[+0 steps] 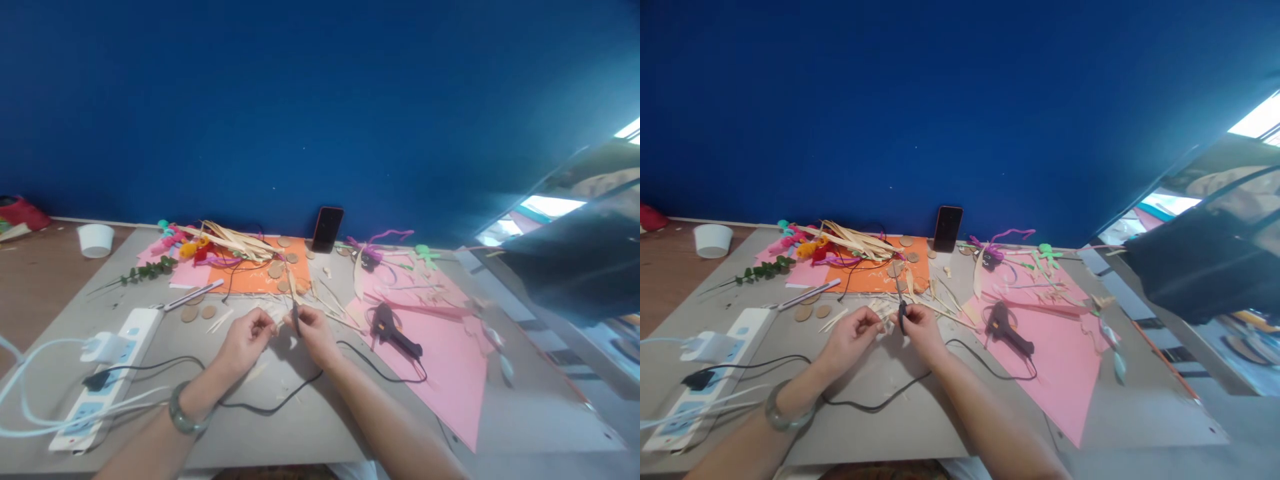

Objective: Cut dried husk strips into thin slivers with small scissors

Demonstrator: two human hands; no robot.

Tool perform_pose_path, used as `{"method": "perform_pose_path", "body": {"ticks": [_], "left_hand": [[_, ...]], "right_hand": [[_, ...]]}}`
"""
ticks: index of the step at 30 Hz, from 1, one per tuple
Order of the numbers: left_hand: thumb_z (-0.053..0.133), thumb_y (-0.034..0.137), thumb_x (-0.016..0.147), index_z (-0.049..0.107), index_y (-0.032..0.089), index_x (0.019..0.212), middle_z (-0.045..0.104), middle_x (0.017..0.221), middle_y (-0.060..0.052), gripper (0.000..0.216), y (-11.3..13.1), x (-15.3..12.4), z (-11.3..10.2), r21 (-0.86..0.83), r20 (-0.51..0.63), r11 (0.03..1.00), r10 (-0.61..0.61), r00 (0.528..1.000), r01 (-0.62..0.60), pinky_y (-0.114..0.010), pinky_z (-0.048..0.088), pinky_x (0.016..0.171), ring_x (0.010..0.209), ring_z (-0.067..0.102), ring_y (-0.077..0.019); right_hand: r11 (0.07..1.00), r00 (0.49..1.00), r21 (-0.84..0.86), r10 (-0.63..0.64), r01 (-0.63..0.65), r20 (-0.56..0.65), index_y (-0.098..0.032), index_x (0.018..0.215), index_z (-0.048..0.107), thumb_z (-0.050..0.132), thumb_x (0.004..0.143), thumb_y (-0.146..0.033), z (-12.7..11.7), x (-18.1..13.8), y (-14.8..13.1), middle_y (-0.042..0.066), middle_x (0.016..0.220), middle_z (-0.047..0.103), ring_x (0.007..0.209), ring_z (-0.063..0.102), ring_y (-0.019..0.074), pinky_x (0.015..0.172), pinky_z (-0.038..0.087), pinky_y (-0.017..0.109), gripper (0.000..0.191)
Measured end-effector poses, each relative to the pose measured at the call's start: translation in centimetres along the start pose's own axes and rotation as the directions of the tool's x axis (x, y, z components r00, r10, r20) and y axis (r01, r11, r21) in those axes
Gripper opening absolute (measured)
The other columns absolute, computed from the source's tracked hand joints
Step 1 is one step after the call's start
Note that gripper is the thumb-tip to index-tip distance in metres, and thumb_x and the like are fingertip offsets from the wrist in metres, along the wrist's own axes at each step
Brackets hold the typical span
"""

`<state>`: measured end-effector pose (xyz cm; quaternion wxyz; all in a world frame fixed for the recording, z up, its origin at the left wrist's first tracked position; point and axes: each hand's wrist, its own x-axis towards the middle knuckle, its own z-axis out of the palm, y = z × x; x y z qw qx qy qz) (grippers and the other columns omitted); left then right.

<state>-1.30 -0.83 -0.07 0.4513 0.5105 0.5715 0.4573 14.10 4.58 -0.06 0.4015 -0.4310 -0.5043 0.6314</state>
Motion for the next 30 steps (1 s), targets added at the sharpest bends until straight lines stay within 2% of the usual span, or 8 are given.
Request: {"method": "perform_pose_path", "body": {"ticks": [2,5,8,10,12,21,26,30], "left_hand": [[0.06,0.029,0.076,0.057,0.017,0.069,0.058,0.058,0.002,0.014,-0.2,0.0,0.0,0.067,-0.016,0.997,0.036,0.999,-0.035,-0.02,0.036,0.048,0.052,0.051,-0.0102],[0.063,0.028,0.073,0.06,0.017,0.074,0.062,0.064,0.0,0.012,-0.5,0.0,0.0,0.03,-0.007,1.0,0.005,1.0,-0.005,-0.021,0.038,0.05,0.054,0.054,-0.0112],[0.065,0.028,0.072,0.063,0.016,0.078,0.067,0.074,-0.004,0.014,-0.6,0.2,-0.1,-0.064,0.071,0.997,-0.035,0.997,0.039,-0.022,0.044,0.058,0.064,0.059,-0.0139],[0.064,0.028,0.072,0.064,0.015,0.073,0.066,0.07,-0.004,0.014,-0.4,0.3,-0.2,-0.089,0.14,0.993,-0.058,0.988,0.071,-0.023,0.044,0.06,0.064,0.059,-0.0144],[0.064,0.029,0.072,0.063,0.014,0.067,0.063,0.062,-0.003,0.016,-0.1,0.4,-0.3,-0.077,0.177,0.989,-0.109,0.978,0.124,-0.022,0.042,0.055,0.056,0.056,-0.0126],[0.066,0.034,0.071,0.06,0.014,0.071,0.051,0.052,0.004,0.02,0.7,-0.1,-0.7,-0.171,0.233,0.95,-0.218,0.948,0.26,-0.018,0.031,0.042,0.041,0.042,-0.0058],[0.068,0.037,0.07,0.057,0.015,0.072,0.05,0.048,0.006,0.024,0.8,0.2,-0.6,-0.25,0.139,0.929,-0.244,0.96,0.272,-0.015,0.026,0.036,0.037,0.038,-0.0043],[0.068,0.036,0.071,0.056,0.017,0.078,0.05,0.044,0.007,0.024,0.3,0.4,-0.9,-0.362,-0.002,0.906,-0.235,0.972,0.219,-0.015,0.025,0.035,0.035,0.038,-0.0049]], "right_hand": [[1.0,1.0,-0.001,-0.008,0.008,-0.005,-0.016,0.058,0.058,0.074,0.061,-0.034,0.0,0.0,0.1,-0.003,0.055,0.054,0.05,0.043,0.0084,0.05,0.035,0.021,0.025],[1.0,1.0,-0.003,-0.025,0.025,0.013,-0.016,0.058,0.057,0.073,0.062,-0.031,0.1,0.0,0.1,-0.002,0.056,0.056,0.051,0.045,0.0086,0.051,0.036,0.022,0.022],[0.998,0.996,-0.036,-0.049,0.052,0.071,-0.016,0.057,0.056,0.072,0.062,-0.027,0.0,-0.1,0.1,-0.003,0.055,0.056,0.05,0.045,0.0086,0.05,0.036,0.021,0.021],[0.995,0.991,-0.07,-0.069,0.077,0.112,-0.016,0.055,0.055,0.071,0.063,-0.025,0.0,-0.2,0.0,-0.002,0.055,0.056,0.052,0.046,0.0091,0.051,0.037,0.021,0.021],[0.991,0.988,-0.091,-0.085,0.097,0.127,-0.016,0.054,0.053,0.071,0.063,-0.024,-0.1,-0.2,0.0,-0.002,0.055,0.055,0.052,0.046,0.0093,0.052,0.037,0.022,0.021],[0.993,0.995,-0.071,-0.095,0.094,-0.015,-0.016,0.06,0.054,0.072,0.064,-0.033,-0.4,0.1,0.8,-0.002,0.058,0.052,0.052,0.042,0.0094,0.05,0.035,0.022,0.024],[0.994,0.997,-0.08,-0.075,0.075,0.006,-0.017,0.063,0.052,0.069,0.067,-0.042,-0.3,-0.2,0.1,-0.004,0.057,0.047,0.052,0.04,0.009,0.049,0.033,0.022,0.031],[0.989,0.979,-0.141,-0.006,0.035,0.205,-0.017,0.066,0.05,0.066,0.07,-0.049,-0.2,-0.6,-0.5,-0.003,0.059,0.048,0.054,0.042,0.0099,0.052,0.033,0.023,0.036]]}}
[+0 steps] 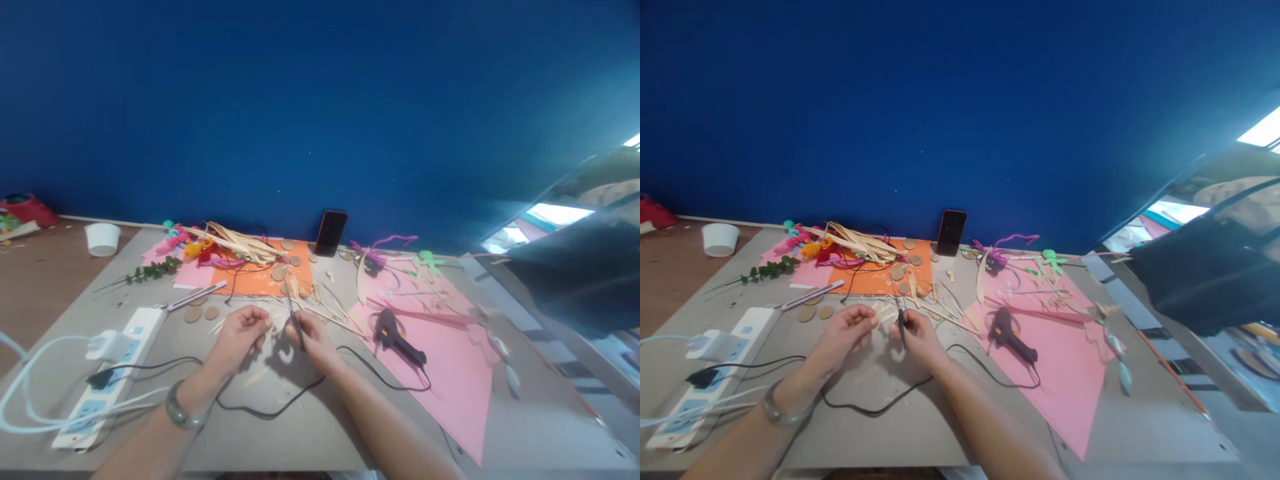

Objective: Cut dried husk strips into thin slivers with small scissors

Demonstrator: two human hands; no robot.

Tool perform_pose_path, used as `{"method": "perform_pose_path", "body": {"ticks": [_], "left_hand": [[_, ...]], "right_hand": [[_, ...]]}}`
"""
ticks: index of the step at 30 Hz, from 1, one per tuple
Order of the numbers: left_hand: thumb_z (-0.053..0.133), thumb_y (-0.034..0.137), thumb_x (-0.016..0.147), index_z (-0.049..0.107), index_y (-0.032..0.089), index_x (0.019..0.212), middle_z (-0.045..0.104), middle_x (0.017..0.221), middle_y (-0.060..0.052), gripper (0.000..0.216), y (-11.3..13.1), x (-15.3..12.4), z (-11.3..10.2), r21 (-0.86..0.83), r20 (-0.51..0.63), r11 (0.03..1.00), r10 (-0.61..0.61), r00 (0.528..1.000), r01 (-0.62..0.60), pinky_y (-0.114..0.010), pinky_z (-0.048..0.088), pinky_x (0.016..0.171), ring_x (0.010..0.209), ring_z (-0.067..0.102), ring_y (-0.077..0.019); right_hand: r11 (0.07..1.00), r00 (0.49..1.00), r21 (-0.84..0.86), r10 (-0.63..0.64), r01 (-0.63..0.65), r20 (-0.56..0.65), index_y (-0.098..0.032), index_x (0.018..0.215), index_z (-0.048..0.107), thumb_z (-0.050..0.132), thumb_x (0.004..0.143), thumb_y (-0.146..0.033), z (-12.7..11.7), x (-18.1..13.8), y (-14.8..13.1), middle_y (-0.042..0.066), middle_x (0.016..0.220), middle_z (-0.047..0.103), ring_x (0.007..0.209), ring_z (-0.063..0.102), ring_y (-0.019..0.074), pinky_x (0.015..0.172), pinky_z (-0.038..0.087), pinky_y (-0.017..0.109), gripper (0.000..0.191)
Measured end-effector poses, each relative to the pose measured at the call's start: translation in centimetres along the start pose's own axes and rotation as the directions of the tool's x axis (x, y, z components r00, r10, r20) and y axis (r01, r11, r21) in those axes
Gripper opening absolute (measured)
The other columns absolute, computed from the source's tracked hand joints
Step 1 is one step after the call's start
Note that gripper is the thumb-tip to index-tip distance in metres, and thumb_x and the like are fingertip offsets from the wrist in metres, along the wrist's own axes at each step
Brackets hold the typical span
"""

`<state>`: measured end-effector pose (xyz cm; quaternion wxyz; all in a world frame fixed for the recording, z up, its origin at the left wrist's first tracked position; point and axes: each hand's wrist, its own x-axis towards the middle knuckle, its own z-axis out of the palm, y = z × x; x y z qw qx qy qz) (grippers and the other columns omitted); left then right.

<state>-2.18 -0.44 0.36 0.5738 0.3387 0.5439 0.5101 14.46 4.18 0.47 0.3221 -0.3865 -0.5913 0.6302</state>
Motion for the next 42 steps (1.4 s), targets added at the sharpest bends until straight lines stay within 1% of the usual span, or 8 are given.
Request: {"method": "perform_pose_path", "body": {"ticks": [2,4,7,9,16,22,28,42], "left_hand": [[0.068,0.034,0.072,0.055,0.017,0.078,0.051,0.045,0.007,0.022,-0.1,0.1,-0.2,-0.058,-0.028,0.998,0.036,0.999,-0.037,-0.015,0.027,0.036,0.036,0.038,-0.0044],[0.068,0.033,0.073,0.055,0.017,0.078,0.053,0.048,0.006,0.021,0.1,0.0,-0.2,-0.102,-0.05,0.99,0.087,0.995,-0.092,-0.014,0.029,0.038,0.039,0.04,-0.0042],[0.068,0.032,0.073,0.057,0.016,0.076,0.054,0.05,0.005,0.02,0.5,-0.1,0.0,-0.148,-0.076,0.977,0.145,0.987,-0.155,-0.015,0.032,0.041,0.043,0.045,-0.0049],[0.068,0.031,0.073,0.058,0.015,0.074,0.055,0.051,0.004,0.019,0.8,-0.2,0.1,-0.175,-0.084,0.97,0.155,0.984,-0.167,-0.015,0.033,0.043,0.045,0.046,-0.0053],[0.067,0.03,0.073,0.059,0.015,0.071,0.058,0.055,0.003,0.017,0.7,-0.3,0.3,-0.181,-0.112,0.965,0.17,0.979,-0.188,-0.018,0.039,0.05,0.05,0.048,-0.0071],[0.066,0.028,0.074,0.06,0.015,0.071,0.058,0.056,0.002,0.015,0.6,-0.4,0.2,-0.162,-0.121,0.964,0.192,0.974,-0.21,-0.019,0.039,0.051,0.05,0.048,-0.0068],[0.066,0.029,0.074,0.06,0.014,0.069,0.058,0.055,0.002,0.016,0.5,-0.3,0.2,-0.153,-0.136,0.966,0.188,0.973,-0.208,-0.019,0.039,0.051,0.049,0.048,-0.007],[0.068,0.031,0.07,0.059,0.014,0.067,0.058,0.052,0.002,0.019,0.8,-0.2,0.3,-0.155,-0.167,0.969,0.167,0.972,-0.193,-0.019,0.037,0.047,0.044,0.047,-0.0069]], "right_hand": [[0.999,0.993,-0.05,0.002,0.004,0.115,-0.017,0.066,0.049,0.066,0.069,-0.049,0.1,-0.2,-0.1,-0.003,0.06,0.047,0.056,0.041,0.01,0.053,0.033,0.023,0.037],[0.995,0.98,-0.097,0.006,0.013,0.198,-0.016,0.066,0.048,0.065,0.07,-0.048,0.3,-0.4,-0.3,-0.004,0.06,0.045,0.057,0.04,0.01,0.054,0.031,0.023,0.036],[0.993,0.96,-0.118,0.043,-0.01,0.278,-0.017,0.068,0.047,0.062,0.072,-0.045,0.7,-0.7,-0.7,-0.004,0.06,0.044,0.057,0.039,0.0104,0.055,0.031,0.023,0.032],[0.993,0.95,-0.114,0.069,-0.036,0.303,-0.017,0.068,0.046,0.061,0.072,-0.043,1.0,-0.8,-1.0,-0.004,0.06,0.044,0.057,0.038,0.0105,0.054,0.031,0.023,0.03],[0.992,0.96,-0.123,0.072,-0.04,0.271,-0.018,0.065,0.046,0.059,0.071,-0.04,1.5,-0.9,-0.7,-0.003,0.058,0.042,0.056,0.037,0.0105,0.053,0.03,0.023,0.027],[0.981,0.962,-0.196,0.057,-0.004,0.265,-0.017,0.063,0.046,0.058,0.072,-0.04,1.5,-0.7,-0.1,-0.004,0.058,0.041,0.057,0.036,0.01,0.053,0.03,0.022,0.027],[0.977,0.969,-0.213,0.04,0.013,0.244,-0.017,0.059,0.044,0.059,0.071,-0.034,1.6,-0.7,-0.1,-0.004,0.056,0.04,0.057,0.035,0.0098,0.051,0.029,0.02,0.025],[0.984,0.971,-0.163,0.102,-0.067,0.218,-0.017,0.058,0.047,0.061,0.07,-0.03,1.4,-0.6,0.3,-0.006,0.052,0.04,0.051,0.034,0.0077,0.049,0.029,0.02,0.023]]}}
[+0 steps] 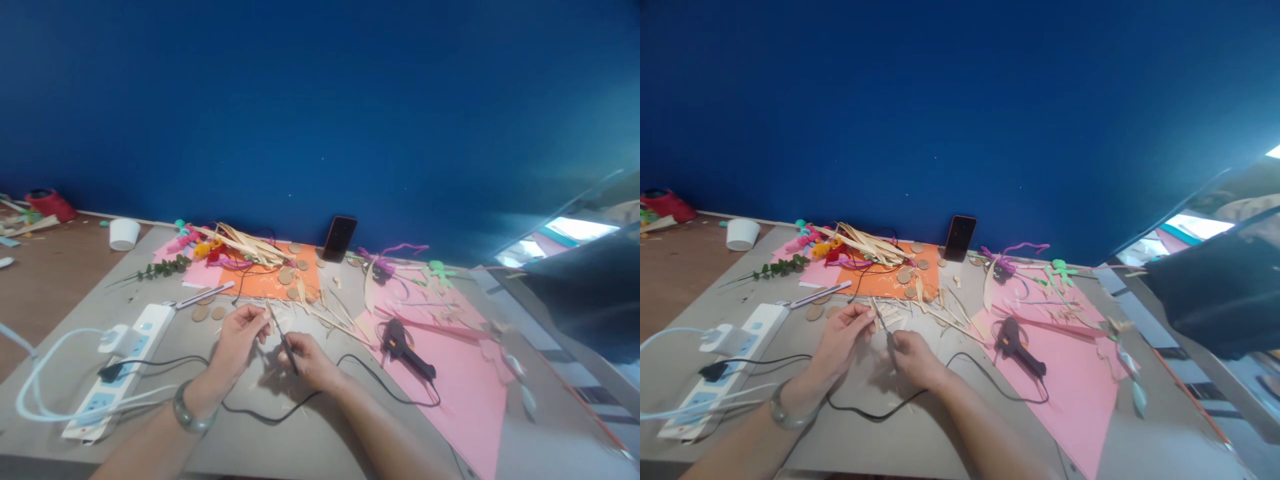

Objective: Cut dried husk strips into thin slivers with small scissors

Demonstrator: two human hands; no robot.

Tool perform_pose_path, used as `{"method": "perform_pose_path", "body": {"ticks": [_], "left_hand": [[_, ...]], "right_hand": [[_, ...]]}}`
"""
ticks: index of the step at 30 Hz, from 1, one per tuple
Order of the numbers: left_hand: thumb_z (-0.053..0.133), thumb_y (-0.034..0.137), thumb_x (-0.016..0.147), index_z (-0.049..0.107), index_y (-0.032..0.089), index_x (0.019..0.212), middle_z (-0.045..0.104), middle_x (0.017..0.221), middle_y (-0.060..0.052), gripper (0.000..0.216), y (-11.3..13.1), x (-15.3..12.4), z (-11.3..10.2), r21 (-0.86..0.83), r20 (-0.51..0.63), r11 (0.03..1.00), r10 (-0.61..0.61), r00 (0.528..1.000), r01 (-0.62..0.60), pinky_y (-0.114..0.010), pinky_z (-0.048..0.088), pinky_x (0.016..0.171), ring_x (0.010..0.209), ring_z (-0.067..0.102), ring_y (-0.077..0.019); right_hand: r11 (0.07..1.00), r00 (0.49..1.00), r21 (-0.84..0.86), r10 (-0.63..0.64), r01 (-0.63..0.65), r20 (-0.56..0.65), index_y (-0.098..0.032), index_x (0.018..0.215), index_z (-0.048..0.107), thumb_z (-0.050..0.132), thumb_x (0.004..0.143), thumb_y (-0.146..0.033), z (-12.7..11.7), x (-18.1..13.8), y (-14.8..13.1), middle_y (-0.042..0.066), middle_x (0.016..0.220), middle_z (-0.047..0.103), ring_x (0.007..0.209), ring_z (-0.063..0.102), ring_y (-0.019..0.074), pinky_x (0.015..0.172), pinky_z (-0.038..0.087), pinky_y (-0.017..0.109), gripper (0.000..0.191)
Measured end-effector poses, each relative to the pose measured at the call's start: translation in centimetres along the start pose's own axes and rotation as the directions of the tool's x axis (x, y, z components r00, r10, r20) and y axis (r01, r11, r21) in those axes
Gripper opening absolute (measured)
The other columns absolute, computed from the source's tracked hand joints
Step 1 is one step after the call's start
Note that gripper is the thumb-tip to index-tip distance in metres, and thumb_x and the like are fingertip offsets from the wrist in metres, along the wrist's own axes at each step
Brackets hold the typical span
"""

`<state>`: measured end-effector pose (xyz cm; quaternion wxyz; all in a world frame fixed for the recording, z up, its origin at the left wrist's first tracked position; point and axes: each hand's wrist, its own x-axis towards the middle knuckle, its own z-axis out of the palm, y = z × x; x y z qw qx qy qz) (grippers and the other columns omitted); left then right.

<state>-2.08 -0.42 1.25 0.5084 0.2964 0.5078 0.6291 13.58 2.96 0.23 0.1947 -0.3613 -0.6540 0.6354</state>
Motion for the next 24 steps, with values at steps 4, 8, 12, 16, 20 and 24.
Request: {"method": "perform_pose_path", "body": {"ticks": [4,8,12,16,20,24], "left_hand": [[0.069,0.032,0.07,0.059,0.014,0.067,0.058,0.051,0.002,0.02,0.1,0.0,0.0,-0.02,0.0,1.0,-0.001,1.0,0.001,-0.019,0.037,0.046,0.044,0.047,-0.0067],[0.069,0.032,0.07,0.059,0.014,0.067,0.057,0.051,0.003,0.021,0.1,0.0,-0.1,-0.035,0.012,0.999,0.002,1.0,-0.001,-0.017,0.036,0.046,0.045,0.046,-0.0061],[0.069,0.035,0.07,0.059,0.015,0.07,0.054,0.049,0.004,0.023,0.3,-0.1,0.0,-0.043,0.064,0.998,-0.046,0.997,0.049,-0.016,0.03,0.041,0.042,0.042,-0.005],[0.066,0.039,0.073,0.057,0.015,0.068,0.051,0.047,0.004,0.027,0.6,-0.5,0.2,0.015,0.278,0.974,-0.221,0.935,0.225,-0.016,0.023,0.037,0.037,0.036,-0.0037],[0.067,0.041,0.073,0.055,0.015,0.065,0.056,0.056,0.0,0.03,0.3,-1.0,0.4,0.053,0.46,0.914,-0.38,0.803,0.402,-0.017,0.018,0.036,0.038,0.037,-0.0033],[0.069,0.037,0.073,0.06,0.013,0.072,0.057,0.059,-0.001,0.026,-0.1,-1.4,0.4,0.049,0.546,0.873,-0.43,0.719,0.485,-0.017,0.02,0.037,0.038,0.037,-0.0028]], "right_hand": [[1.0,1.0,0.002,0.006,-0.006,-0.003,-0.017,0.057,0.047,0.062,0.069,-0.031,-0.1,0.0,0.2,-0.006,0.052,0.04,0.05,0.035,0.0075,0.049,0.029,0.02,0.025],[0.999,0.999,0.027,0.029,-0.029,-0.03,-0.017,0.054,0.044,0.065,0.069,-0.035,-0.2,0.0,0.0,-0.006,0.05,0.04,0.049,0.033,0.0071,0.047,0.027,0.02,0.031],[0.994,0.996,0.111,0.01,0.0,-0.089,-0.017,0.054,0.046,0.068,0.067,-0.041,-0.4,0.0,-0.6,-0.006,0.05,0.042,0.049,0.035,0.0074,0.048,0.03,0.02,0.035],[0.967,0.974,0.233,-0.048,0.101,-0.223,-0.016,0.061,0.057,0.068,0.068,-0.045,-1.0,0.3,-0.2,-0.005,0.051,0.043,0.049,0.034,0.0077,0.048,0.031,0.022,0.032],[0.917,0.98,0.389,-0.016,0.094,-0.2,-0.014,0.078,0.066,0.073,0.063,-0.048,-1.5,0.5,1.1,-0.003,0.055,0.049,0.048,0.04,0.0084,0.048,0.034,0.022,0.037],[0.879,0.998,0.472,-0.05,0.065,-0.046,-0.015,0.073,0.064,0.076,0.06,-0.048,-1.6,0.2,1.1,0.001,0.063,0.057,0.055,0.052,0.0125,0.054,0.043,0.026,0.038]]}}
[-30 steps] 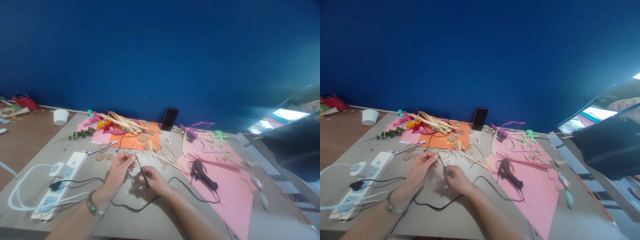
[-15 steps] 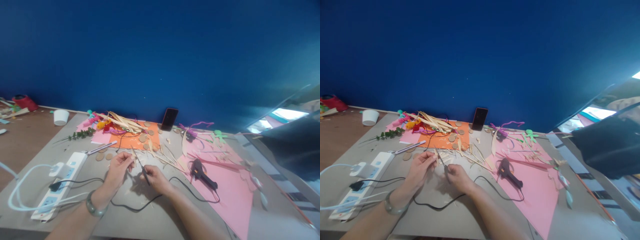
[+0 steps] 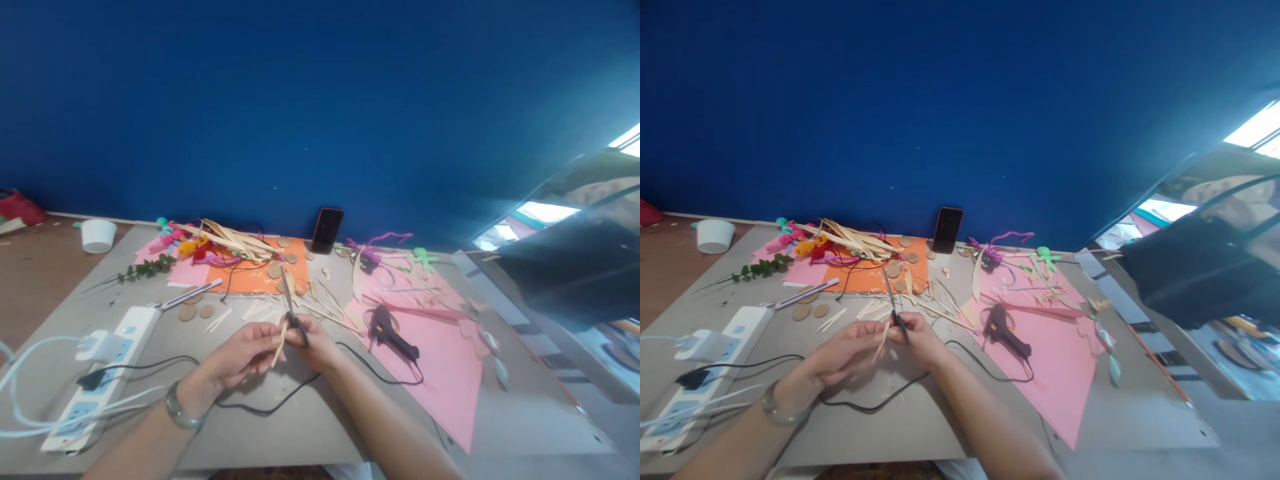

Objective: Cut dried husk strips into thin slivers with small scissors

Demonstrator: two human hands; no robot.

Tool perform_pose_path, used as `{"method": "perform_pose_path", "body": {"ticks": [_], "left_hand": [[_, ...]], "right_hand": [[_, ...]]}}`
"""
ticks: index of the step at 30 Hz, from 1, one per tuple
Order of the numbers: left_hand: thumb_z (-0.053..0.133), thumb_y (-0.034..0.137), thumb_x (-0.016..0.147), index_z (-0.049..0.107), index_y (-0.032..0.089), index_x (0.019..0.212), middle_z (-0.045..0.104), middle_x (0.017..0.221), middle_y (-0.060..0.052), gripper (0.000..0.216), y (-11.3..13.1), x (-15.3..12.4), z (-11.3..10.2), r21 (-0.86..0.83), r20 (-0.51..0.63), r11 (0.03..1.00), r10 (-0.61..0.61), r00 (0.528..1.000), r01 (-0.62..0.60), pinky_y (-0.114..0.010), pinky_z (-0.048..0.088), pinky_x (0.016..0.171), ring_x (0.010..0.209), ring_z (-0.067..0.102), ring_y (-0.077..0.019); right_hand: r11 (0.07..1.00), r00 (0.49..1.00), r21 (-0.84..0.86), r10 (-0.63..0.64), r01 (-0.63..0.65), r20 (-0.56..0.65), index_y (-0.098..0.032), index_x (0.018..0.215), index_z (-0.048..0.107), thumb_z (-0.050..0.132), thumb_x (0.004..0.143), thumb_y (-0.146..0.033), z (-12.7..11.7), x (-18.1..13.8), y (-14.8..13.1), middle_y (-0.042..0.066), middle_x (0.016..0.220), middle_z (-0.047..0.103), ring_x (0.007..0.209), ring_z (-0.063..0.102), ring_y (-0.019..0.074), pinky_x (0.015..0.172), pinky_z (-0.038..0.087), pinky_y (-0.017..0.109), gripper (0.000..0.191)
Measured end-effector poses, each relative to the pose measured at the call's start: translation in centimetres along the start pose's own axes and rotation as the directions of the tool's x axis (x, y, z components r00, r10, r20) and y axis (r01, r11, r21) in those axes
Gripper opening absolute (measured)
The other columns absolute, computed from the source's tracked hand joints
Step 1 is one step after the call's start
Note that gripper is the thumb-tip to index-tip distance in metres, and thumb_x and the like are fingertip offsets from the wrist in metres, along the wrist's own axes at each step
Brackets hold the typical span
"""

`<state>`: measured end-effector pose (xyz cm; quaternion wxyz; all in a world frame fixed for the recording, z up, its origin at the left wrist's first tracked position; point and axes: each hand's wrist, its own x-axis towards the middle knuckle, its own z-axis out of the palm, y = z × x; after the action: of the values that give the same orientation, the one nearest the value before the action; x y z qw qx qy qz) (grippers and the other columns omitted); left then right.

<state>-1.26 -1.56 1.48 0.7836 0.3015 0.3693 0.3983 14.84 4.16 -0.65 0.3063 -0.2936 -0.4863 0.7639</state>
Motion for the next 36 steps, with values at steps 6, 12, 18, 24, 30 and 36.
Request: {"method": "perform_pose_path", "body": {"ticks": [6,12,18,24,30,36], "left_hand": [[0.065,0.04,0.076,0.058,0.015,0.071,0.059,0.058,-0.001,0.027,-0.4,0.2,0.0,0.102,-0.046,0.995,0.019,0.999,-0.014,-0.017,0.019,0.035,0.037,0.038,-0.0034],[0.069,0.038,0.071,0.061,0.015,0.074,0.056,0.057,0.002,0.025,0.5,0.2,-0.2,0.36,-0.238,0.912,0.292,0.926,-0.195,-0.018,0.035,0.046,0.049,0.047,-0.0076],[0.072,0.032,0.064,0.063,0.014,0.064,0.053,0.05,0.004,0.021,1.3,-0.2,-0.2,0.484,-0.271,0.87,0.254,0.928,-0.097,-0.019,0.033,0.044,0.044,0.042,-0.0071],[0.071,0.031,0.067,0.061,0.014,0.066,0.056,0.052,0.002,0.021,0.4,0.3,-0.7,0.42,-0.258,0.895,0.275,0.926,-0.149,-0.019,0.035,0.045,0.046,0.046,-0.0076],[0.07,0.032,0.07,0.059,0.015,0.07,0.053,0.048,0.005,0.021,0.9,0.3,-1.3,0.224,-0.395,0.925,0.375,0.839,-0.309,-0.016,0.03,0.04,0.041,0.041,-0.0044],[0.072,0.032,0.069,0.059,0.014,0.069,0.056,0.049,0.003,0.023,1.4,0.4,-1.2,0.181,-0.446,0.885,0.463,0.766,-0.429,-0.016,0.032,0.041,0.042,0.044,-0.0051]], "right_hand": [[1.0,1.0,0.028,0.007,-0.006,-0.016,-0.016,0.065,0.058,0.078,0.059,-0.041,0.6,-0.2,-0.7,-0.003,0.057,0.053,0.05,0.05,0.011,0.05,0.041,0.023,0.033],[0.992,0.986,-0.11,-0.071,0.055,-0.149,-0.015,0.06,0.058,0.08,0.057,-0.033,1.0,0.1,-1.1,-0.005,0.057,0.048,0.053,0.042,0.0074,0.054,0.035,0.021,0.029],[0.986,0.984,-0.153,-0.096,0.072,-0.153,-0.015,0.059,0.056,0.078,0.06,-0.033,1.1,0.1,-1.0,-0.005,0.057,0.047,0.053,0.039,0.0075,0.052,0.032,0.021,0.029],[0.971,0.976,-0.218,-0.133,0.093,-0.175,-0.016,0.062,0.053,0.074,0.063,-0.038,1.1,0.1,-0.8,-0.004,0.059,0.047,0.054,0.04,0.0085,0.053,0.032,0.022,0.031],[0.948,0.999,-0.315,-0.043,0.048,0.024,-0.017,0.068,0.048,0.064,0.07,-0.052,1.6,-0.3,-1.7,-0.004,0.061,0.044,0.056,0.037,0.0094,0.054,0.031,0.023,0.039],[0.914,0.977,-0.405,0.1,-0.015,0.188,-0.017,0.07,0.046,0.061,0.069,-0.058,1.9,-0.6,-2.0,-0.003,0.063,0.042,0.059,0.037,0.0106,0.055,0.031,0.023,0.044]]}}
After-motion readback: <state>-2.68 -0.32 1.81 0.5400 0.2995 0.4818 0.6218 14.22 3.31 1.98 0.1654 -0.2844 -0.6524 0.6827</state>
